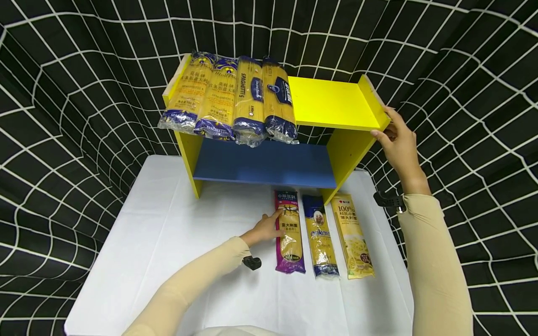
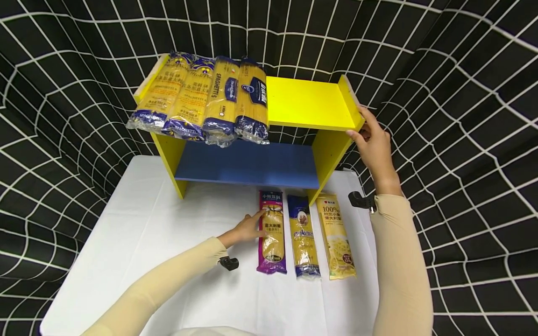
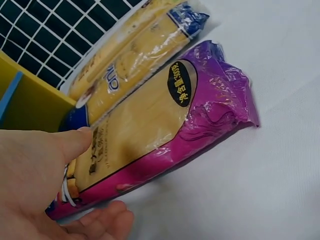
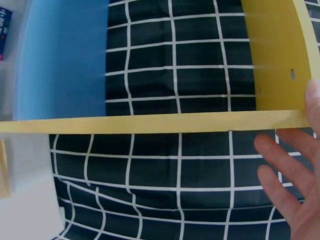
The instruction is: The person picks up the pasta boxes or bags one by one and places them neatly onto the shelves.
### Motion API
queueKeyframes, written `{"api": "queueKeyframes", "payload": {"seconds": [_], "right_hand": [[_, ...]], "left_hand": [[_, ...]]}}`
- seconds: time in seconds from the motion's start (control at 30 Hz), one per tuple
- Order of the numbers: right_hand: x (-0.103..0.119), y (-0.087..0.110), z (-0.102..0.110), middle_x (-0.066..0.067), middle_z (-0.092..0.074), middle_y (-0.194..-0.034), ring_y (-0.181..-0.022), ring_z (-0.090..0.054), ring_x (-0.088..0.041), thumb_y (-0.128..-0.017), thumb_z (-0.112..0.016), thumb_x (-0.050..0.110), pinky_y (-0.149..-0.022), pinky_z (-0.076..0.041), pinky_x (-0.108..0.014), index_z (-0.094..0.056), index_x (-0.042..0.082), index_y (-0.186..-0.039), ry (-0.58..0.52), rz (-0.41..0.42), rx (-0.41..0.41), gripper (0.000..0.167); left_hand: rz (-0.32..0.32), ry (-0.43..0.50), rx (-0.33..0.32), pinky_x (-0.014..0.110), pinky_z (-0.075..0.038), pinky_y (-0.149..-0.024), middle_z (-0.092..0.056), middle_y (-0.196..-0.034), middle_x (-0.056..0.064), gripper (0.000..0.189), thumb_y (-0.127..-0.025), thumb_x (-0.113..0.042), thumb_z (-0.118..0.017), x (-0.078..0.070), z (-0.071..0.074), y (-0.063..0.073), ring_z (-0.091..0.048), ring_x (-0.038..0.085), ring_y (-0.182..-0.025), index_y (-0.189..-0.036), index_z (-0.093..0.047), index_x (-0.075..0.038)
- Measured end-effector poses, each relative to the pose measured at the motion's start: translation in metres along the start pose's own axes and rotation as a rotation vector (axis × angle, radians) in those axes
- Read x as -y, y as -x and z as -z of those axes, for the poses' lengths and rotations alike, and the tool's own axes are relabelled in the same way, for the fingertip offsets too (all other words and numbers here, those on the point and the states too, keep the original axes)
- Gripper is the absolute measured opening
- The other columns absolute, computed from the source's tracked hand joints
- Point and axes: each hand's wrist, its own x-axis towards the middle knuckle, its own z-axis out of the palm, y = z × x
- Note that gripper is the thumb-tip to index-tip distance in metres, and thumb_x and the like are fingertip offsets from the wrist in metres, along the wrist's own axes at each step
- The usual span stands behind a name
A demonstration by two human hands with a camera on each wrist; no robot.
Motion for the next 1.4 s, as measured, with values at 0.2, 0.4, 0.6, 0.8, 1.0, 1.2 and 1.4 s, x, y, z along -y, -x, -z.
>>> {"api": "queueKeyframes", "payload": {"seconds": [0.2,0.4,0.6,0.8,1.0,1.2,1.4], "right_hand": [[-0.001,0.0,0.0,-0.006,-0.055,-0.145,-0.118,-0.063,-0.031,-0.096,-0.061,0.031,-0.096,-0.054,-0.022,-0.033,0.049,-0.149,0.0,0.004,0.002,0.062],[-0.001,-0.001,-0.002,-0.008,-0.056,-0.145,-0.116,-0.064,-0.026,-0.096,-0.061,0.031,-0.093,-0.053,-0.017,-0.034,0.048,-0.149,-0.012,0.015,0.006,0.062],[0.0,0.0,-0.001,-0.006,-0.055,-0.146,-0.118,-0.063,-0.03,-0.096,-0.061,0.031,-0.098,-0.055,-0.028,-0.032,0.049,-0.149,-0.003,-0.001,0.007,0.063],[0.0,0.0,-0.001,-0.007,-0.056,-0.145,-0.114,-0.064,-0.025,-0.095,-0.061,0.031,-0.093,-0.053,-0.018,-0.033,0.049,-0.149,-0.009,0.004,0.006,0.063],[-0.001,0.0,0.0,-0.008,-0.057,-0.144,-0.113,-0.065,-0.023,-0.095,-0.061,0.031,-0.092,-0.053,-0.018,-0.033,0.049,-0.148,-0.007,0.001,0.002,0.063],[-0.001,-0.001,0.0,-0.007,-0.057,-0.144,-0.116,-0.064,-0.027,-0.095,-0.062,0.031,-0.096,-0.054,-0.022,-0.033,0.05,-0.148,-0.009,-0.004,-0.002,0.063],[-0.002,0.0,0.0,-0.008,-0.057,-0.144,-0.116,-0.064,-0.028,-0.095,-0.061,0.031,-0.096,-0.054,-0.023,-0.032,0.05,-0.148,-0.003,-0.007,-0.001,0.063]], "left_hand": [[0.031,0.042,-0.001,0.053,-0.053,-0.093,-0.048,-0.136,0.038,0.091,-0.086,-0.036,-0.074,-0.006,-0.004,0.0,-0.056,0.046,-0.119,-0.158,-0.023,-0.015],[0.074,0.082,-0.046,0.05,-0.054,-0.085,-0.047,-0.13,0.038,0.092,-0.084,-0.034,-0.076,-0.01,-0.01,-0.001,-0.06,0.043,-0.104,-0.158,-0.025,-0.015],[0.114,0.052,-0.068,0.045,-0.055,-0.077,-0.046,-0.131,0.037,0.094,-0.082,-0.036,-0.077,-0.016,-0.017,-0.003,-0.062,0.039,-0.096,-0.158,-0.024,-0.018],[0.141,0.08,-0.092,0.041,-0.054,-0.07,-0.044,-0.128,0.035,0.096,-0.079,-0.029,-0.082,-0.02,-0.021,0.0,-0.06,0.034,-0.089,-0.158,-0.027,-0.02],[0.148,0.129,-0.129,0.045,-0.056,-0.077,-0.043,-0.125,0.033,0.095,-0.077,-0.02,-0.085,-0.022,-0.023,0.001,-0.059,0.035,-0.091,-0.156,-0.031,-0.019],[0.155,0.14,-0.17,0.048,-0.055,-0.083,-0.051,-0.122,0.031,0.095,-0.072,-0.013,-0.086,-0.025,-0.027,-0.006,-0.059,0.038,-0.099,-0.153,-0.038,-0.018],[0.145,0.139,-0.178,0.048,-0.054,-0.088,-0.06,-0.128,0.027,0.093,-0.068,-0.008,-0.088,-0.03,-0.028,-0.009,-0.06,0.039,-0.108,-0.15,-0.044,-0.015]]}}
